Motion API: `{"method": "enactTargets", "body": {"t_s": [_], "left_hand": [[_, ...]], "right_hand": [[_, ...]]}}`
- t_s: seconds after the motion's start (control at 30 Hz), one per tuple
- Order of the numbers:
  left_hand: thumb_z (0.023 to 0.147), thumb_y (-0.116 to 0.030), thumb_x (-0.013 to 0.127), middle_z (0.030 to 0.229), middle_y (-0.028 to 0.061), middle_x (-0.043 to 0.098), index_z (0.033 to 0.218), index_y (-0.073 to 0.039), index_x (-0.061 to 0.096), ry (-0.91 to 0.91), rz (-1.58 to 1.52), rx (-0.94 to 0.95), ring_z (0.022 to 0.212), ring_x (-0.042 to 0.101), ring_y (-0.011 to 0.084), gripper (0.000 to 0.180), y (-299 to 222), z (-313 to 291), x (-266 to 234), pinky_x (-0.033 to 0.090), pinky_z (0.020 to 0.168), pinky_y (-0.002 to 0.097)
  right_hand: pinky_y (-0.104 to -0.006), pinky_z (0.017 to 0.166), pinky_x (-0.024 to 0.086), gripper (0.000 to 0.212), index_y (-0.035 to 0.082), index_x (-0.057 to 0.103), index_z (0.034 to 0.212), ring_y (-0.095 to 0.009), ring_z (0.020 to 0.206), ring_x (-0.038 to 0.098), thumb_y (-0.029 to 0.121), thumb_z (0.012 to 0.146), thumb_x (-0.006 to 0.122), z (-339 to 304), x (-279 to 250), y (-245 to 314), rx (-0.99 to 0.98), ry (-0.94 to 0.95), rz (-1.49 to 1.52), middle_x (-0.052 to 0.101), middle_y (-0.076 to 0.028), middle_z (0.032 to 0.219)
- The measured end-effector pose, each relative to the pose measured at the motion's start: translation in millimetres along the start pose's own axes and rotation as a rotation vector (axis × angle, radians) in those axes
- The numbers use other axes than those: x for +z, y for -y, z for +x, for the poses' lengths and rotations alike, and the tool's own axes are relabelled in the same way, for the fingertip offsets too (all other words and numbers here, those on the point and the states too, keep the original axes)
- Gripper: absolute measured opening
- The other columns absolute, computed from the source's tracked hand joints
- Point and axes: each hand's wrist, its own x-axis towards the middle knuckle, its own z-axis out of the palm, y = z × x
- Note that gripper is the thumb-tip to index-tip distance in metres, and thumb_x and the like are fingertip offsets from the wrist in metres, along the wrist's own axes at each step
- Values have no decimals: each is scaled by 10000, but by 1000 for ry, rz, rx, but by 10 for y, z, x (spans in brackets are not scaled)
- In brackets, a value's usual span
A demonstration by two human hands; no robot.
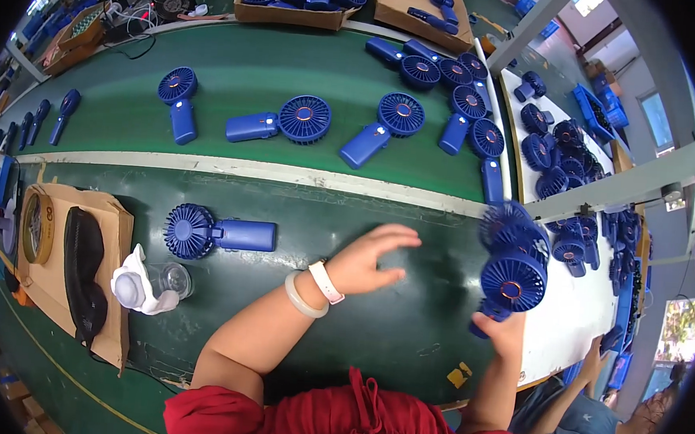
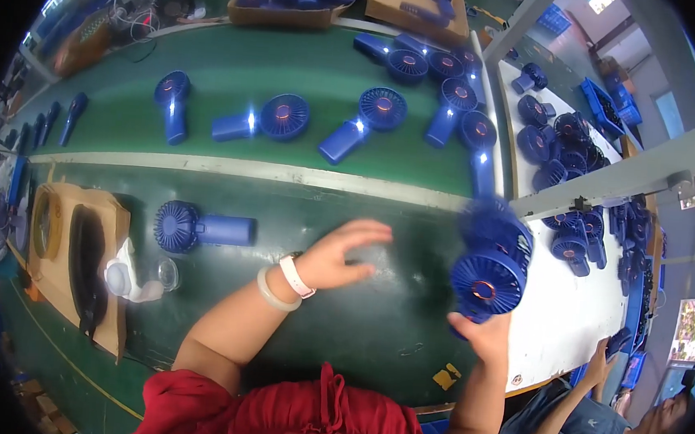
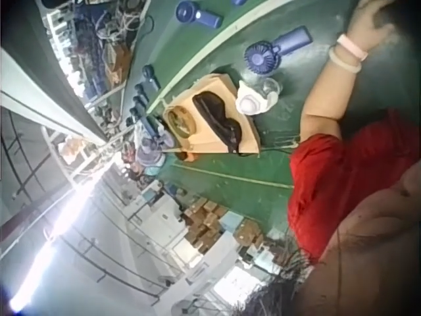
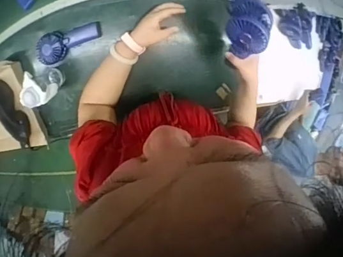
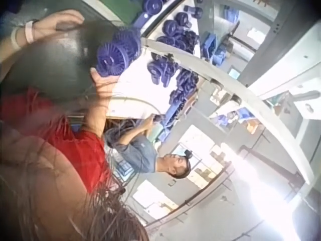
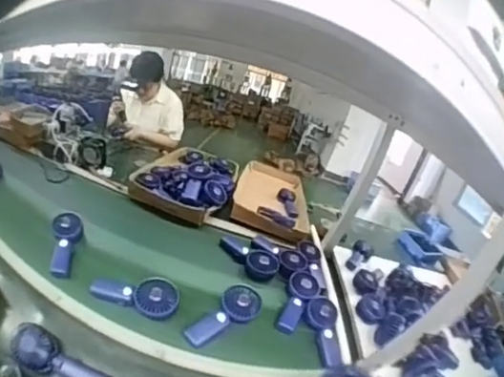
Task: The person organizes blue handheld fans on an assembly line by hand.
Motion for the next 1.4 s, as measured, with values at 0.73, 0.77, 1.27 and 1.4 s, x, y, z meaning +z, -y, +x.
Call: {"method": "enactTargets", "body": {"t_s": [0.73, 0.77, 1.27, 1.4], "left_hand": [[834, -443, 529, 627, 142, 609, 1251, -121, 442, -394, 1160, -921, 557, 602, 314, 534, -720, -711, -652, 465, 480, 410], [830, -460, 528, 628, 143, 609, 1244, -151, 451, -382, 1152, -899, 561, 603, 319, 522, -716, -902, -678, 468, 489, 413], [811, -64, 609, 1150, 176, 422, 1413, -193, 30, -739, -824, -232, 854, 556, 267, 845, -1599, -2022, -97, 555, 638, 399], [642, 32, 723, 955, 84, 480, 1290, -18, 326, -753, -797, -228, 793, 550, 248, 762, -1694, -2144, -251, 548, 695, 443]], "right_hand": [[-402, 995, 315, 371, 40, 524, 1108, -365, 1182, 397, 4, 749, 611, 302, -329, -284, -605, -384, -847, 410, -208, 1253], [-391, 972, 341, 356, 39, 532, 1085, -364, 1147, 422, -8, 742, 613, 332, -150, -206, -641, -304, -810, 434, -203, 1214], [-424, 919, 402, 463, 57, 570, 1098, -354, 1075, 496, 261, 701, 694, 295, 3161, 704, -1347, 564, 89, 557, -159, 1116], [-442, 952, 383, 842, 44, 325, 1314, -366, 1133, 474, 293, 637, 760, -176, 3977, 566, -949, 674, 151, 494, -208, 1200]]}}
